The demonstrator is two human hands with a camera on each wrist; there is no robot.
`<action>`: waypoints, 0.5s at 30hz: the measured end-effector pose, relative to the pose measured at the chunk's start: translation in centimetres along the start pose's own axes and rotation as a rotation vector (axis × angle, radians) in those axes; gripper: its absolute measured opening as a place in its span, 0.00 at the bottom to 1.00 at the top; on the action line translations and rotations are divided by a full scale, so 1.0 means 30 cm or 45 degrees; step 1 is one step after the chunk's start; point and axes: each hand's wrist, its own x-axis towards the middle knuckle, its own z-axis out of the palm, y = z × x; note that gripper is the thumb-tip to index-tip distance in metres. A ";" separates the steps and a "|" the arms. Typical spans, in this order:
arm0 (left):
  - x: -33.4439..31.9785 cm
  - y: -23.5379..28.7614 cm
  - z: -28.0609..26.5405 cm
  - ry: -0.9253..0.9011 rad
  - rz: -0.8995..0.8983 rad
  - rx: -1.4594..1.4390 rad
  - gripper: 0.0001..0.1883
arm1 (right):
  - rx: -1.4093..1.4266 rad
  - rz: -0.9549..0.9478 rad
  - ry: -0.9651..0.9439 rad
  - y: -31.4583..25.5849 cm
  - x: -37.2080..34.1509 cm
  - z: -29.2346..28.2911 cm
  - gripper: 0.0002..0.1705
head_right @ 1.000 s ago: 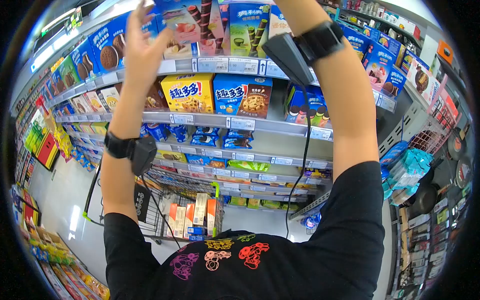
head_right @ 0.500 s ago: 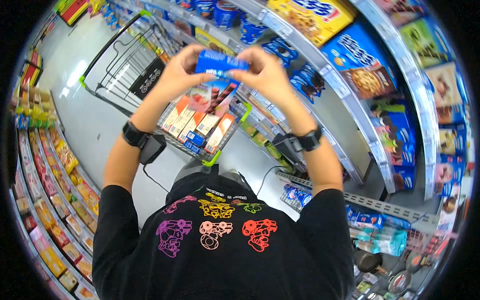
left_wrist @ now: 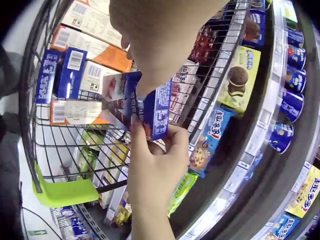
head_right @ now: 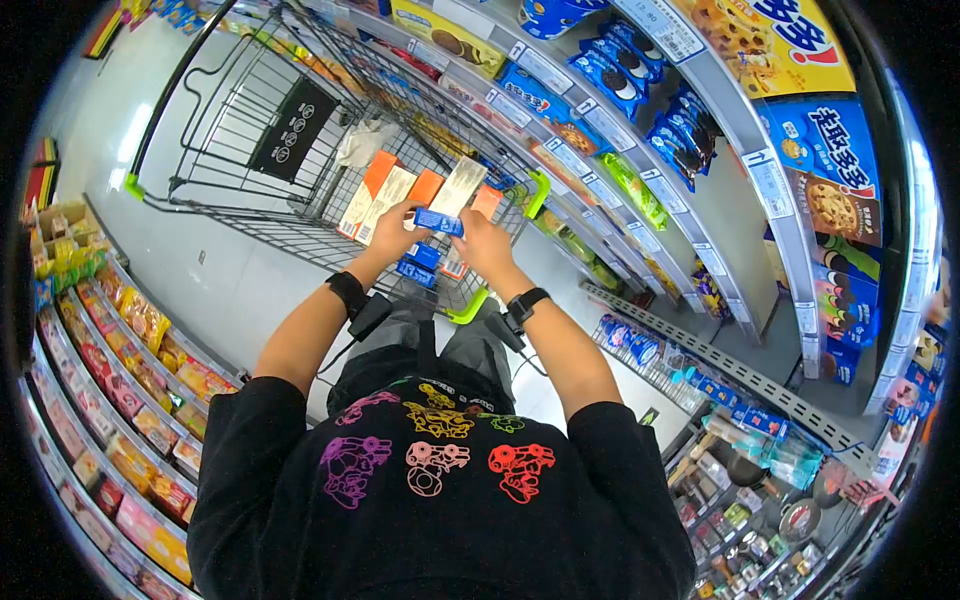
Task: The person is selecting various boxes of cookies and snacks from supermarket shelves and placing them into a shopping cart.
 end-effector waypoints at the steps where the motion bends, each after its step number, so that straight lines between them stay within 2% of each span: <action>1: 0.006 -0.011 0.007 -0.070 -0.088 -0.021 0.24 | -0.111 0.071 -0.008 -0.003 -0.012 0.026 0.22; 3: 0.005 -0.026 0.030 -0.212 -0.270 -0.061 0.24 | -0.108 0.112 0.028 0.007 -0.026 0.066 0.20; 4: 0.005 -0.023 0.039 -0.266 -0.345 0.031 0.27 | -0.097 0.151 0.045 0.011 -0.025 0.077 0.20; 7: -0.013 -0.181 0.147 -0.261 -0.402 -0.077 0.29 | 0.049 0.284 0.045 0.045 -0.008 0.089 0.20; 9: -0.027 -0.207 0.175 -0.315 -0.510 -0.244 0.35 | 0.173 0.367 0.004 0.059 0.008 0.073 0.21; 11: -0.034 -0.106 0.138 -0.322 -0.560 -0.346 0.38 | 0.217 0.314 -0.075 0.055 0.017 0.057 0.22; 12: -0.034 -0.119 0.146 -0.346 -0.524 -0.273 0.38 | 0.210 0.249 -0.118 0.058 0.018 0.060 0.23; 13: -0.039 -0.146 0.158 -0.303 -0.482 -0.351 0.36 | 0.204 0.183 -0.162 0.061 0.016 0.068 0.23; 15: -0.061 -0.214 0.183 -0.211 -0.402 -0.503 0.34 | 0.247 0.246 -0.255 0.046 0.007 0.074 0.25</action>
